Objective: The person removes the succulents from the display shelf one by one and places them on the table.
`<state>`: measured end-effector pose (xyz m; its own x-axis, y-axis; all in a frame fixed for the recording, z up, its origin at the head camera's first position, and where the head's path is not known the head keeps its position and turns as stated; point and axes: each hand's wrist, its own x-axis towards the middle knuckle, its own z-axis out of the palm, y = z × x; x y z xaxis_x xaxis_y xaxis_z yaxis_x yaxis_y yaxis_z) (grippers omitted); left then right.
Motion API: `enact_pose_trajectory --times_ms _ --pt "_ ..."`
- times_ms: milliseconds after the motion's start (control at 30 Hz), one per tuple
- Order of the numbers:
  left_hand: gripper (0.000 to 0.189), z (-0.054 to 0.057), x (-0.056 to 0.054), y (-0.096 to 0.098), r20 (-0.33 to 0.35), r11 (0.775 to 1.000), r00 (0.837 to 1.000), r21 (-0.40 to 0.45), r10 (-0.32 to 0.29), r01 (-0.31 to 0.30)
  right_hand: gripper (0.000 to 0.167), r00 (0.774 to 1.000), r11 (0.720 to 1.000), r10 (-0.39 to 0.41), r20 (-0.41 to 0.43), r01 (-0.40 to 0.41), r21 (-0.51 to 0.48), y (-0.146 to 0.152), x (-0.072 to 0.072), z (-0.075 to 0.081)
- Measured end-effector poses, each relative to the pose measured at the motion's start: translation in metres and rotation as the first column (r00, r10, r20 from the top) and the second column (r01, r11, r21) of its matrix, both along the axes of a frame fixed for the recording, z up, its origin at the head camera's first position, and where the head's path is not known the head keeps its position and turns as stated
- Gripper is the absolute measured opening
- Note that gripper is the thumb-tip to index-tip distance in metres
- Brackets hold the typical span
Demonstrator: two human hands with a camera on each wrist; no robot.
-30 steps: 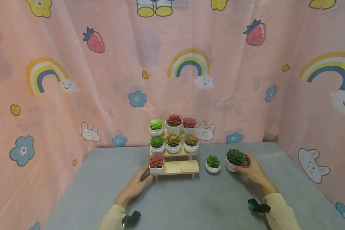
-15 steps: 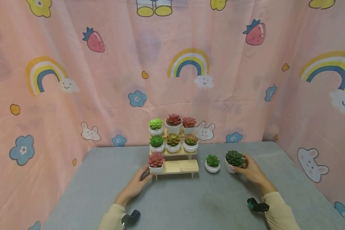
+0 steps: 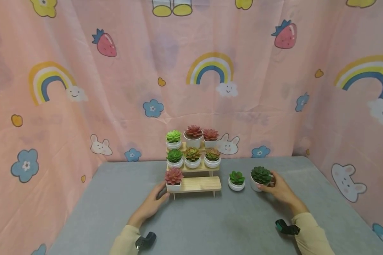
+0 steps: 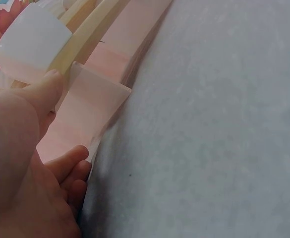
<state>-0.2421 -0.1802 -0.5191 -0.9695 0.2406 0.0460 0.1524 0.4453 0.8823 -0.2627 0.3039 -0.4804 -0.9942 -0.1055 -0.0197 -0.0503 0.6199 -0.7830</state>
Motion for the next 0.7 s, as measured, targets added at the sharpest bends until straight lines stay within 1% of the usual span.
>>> enact_pose_trajectory --times_ms 133,167,300,533,600,700 --pt "0.064 -0.001 -0.001 0.001 0.013 1.000 1.000 -0.002 -0.001 0.001 0.096 0.999 1.000 -0.007 0.035 0.007 0.016 0.002 0.002 0.001" --pt "0.064 -0.001 -0.002 0.001 0.008 1.000 1.000 -0.005 -0.005 0.005 0.096 0.999 1.000 -0.009 0.040 0.008 0.018 0.003 0.002 0.001" --pt "0.065 -0.002 -0.004 0.002 0.012 1.000 1.000 -0.012 -0.007 0.007 0.095 0.999 1.000 -0.010 0.037 0.009 0.023 0.005 0.002 0.002" --pt "0.065 -0.001 -0.001 0.002 0.017 1.000 1.000 -0.004 -0.004 0.004 0.092 1.000 1.000 -0.001 0.023 0.001 0.006 0.006 0.003 0.005" --pt "0.065 -0.001 -0.001 0.001 0.021 1.000 1.000 -0.004 -0.002 0.002 0.094 1.000 1.000 -0.002 0.032 0.002 -0.011 0.006 0.004 0.008" --pt "0.065 0.000 -0.001 0.001 0.007 1.000 1.000 0.001 -0.001 0.001 0.097 0.999 1.000 -0.011 0.032 0.011 -0.012 0.006 0.004 0.013"
